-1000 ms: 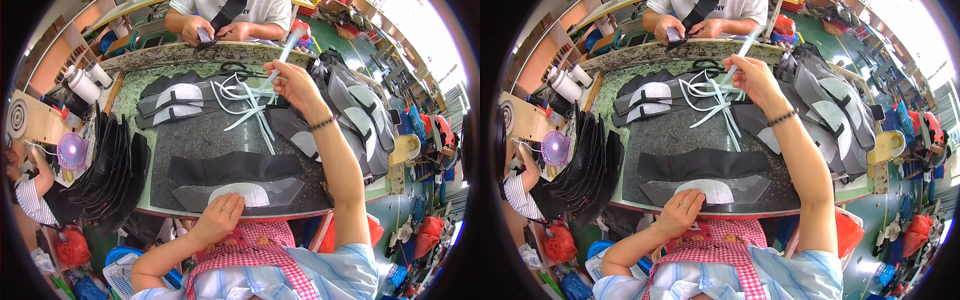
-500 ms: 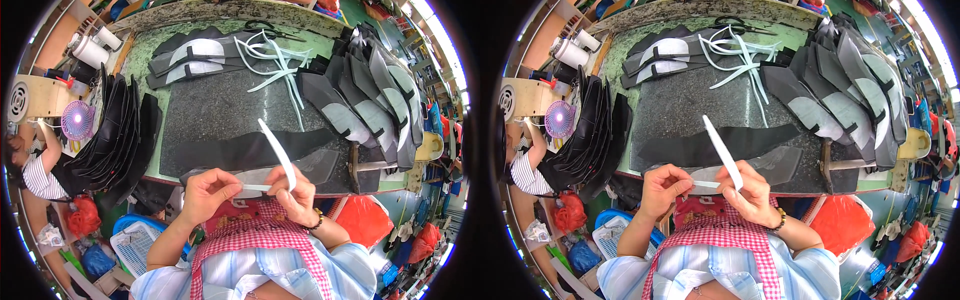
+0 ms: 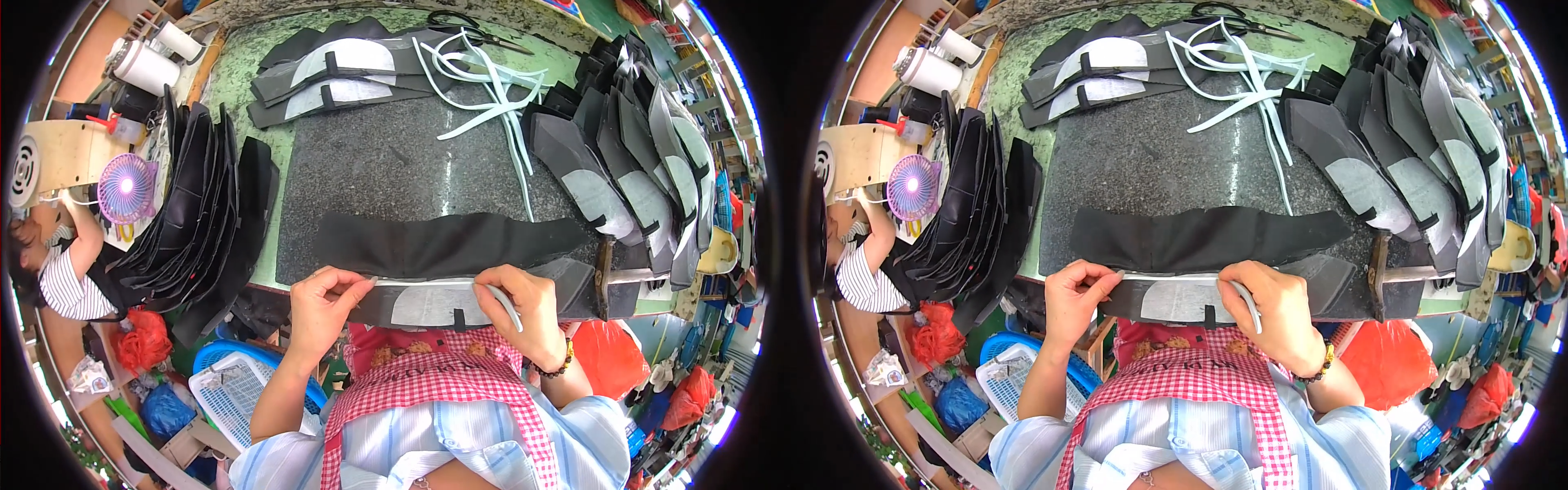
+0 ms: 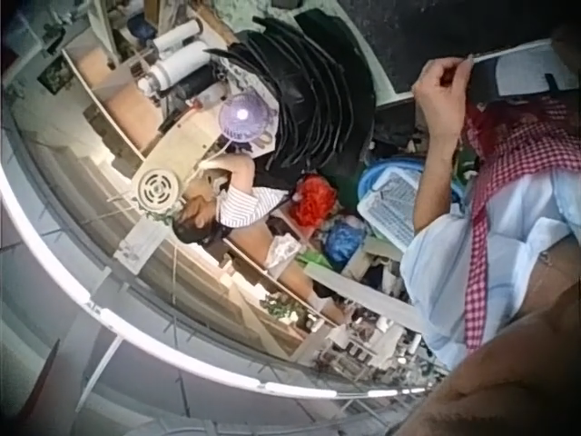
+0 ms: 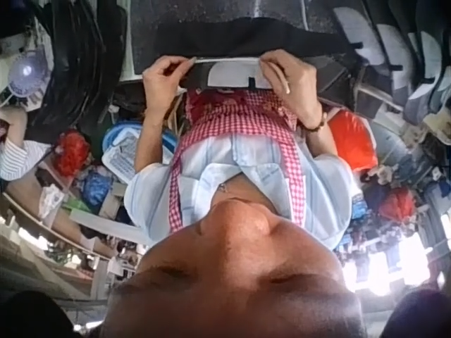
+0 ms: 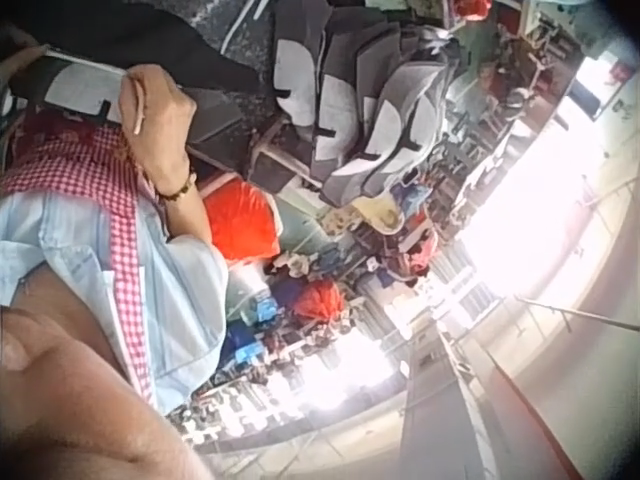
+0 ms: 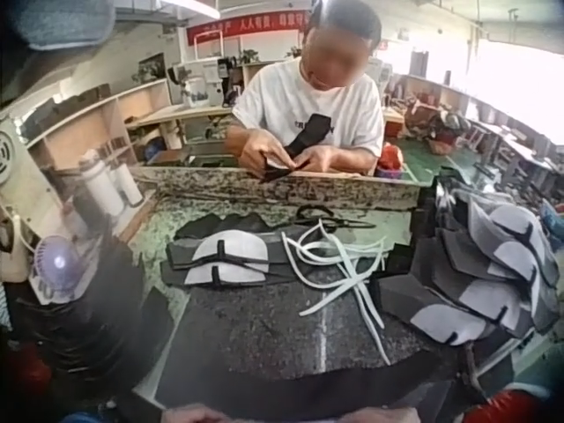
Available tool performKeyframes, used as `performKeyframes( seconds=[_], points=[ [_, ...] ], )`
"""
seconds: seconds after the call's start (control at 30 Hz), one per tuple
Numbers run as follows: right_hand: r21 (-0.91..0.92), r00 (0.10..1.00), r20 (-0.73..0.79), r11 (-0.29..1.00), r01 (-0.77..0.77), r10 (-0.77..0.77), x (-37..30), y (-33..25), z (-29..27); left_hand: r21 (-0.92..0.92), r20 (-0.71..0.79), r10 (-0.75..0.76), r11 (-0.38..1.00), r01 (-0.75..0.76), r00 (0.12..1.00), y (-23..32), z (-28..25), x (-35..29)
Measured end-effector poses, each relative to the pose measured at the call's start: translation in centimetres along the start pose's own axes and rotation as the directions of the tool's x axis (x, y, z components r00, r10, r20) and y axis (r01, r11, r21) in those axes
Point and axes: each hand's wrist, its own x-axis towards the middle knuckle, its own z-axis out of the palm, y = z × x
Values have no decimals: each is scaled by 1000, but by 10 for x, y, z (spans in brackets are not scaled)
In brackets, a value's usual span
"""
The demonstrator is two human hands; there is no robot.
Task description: Applying adhesive strips to shoe upper components and folding the edges by hand and with a hammer.
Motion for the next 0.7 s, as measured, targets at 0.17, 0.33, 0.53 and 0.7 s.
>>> performKeyframes(
  seconds=[0.17,0.33,0.53,0.7],
  points=[
    [54,996,23,994,-91,90,2,1,-1,32,51,-72,997,71,996,3,-4,9],
    [-11,998,-4,998,-62,62,6,6,7,110,-18,-93,989,95,995,9,4,10],
    [-72,998,-33,996,-56,53,7,17,14,382,-58,333,878,-287,941,6,15,7],
    [-187,991,57,977,-106,118,9,16,15,592,368,813,169,-788,452,36,44,-20]
  ],
)
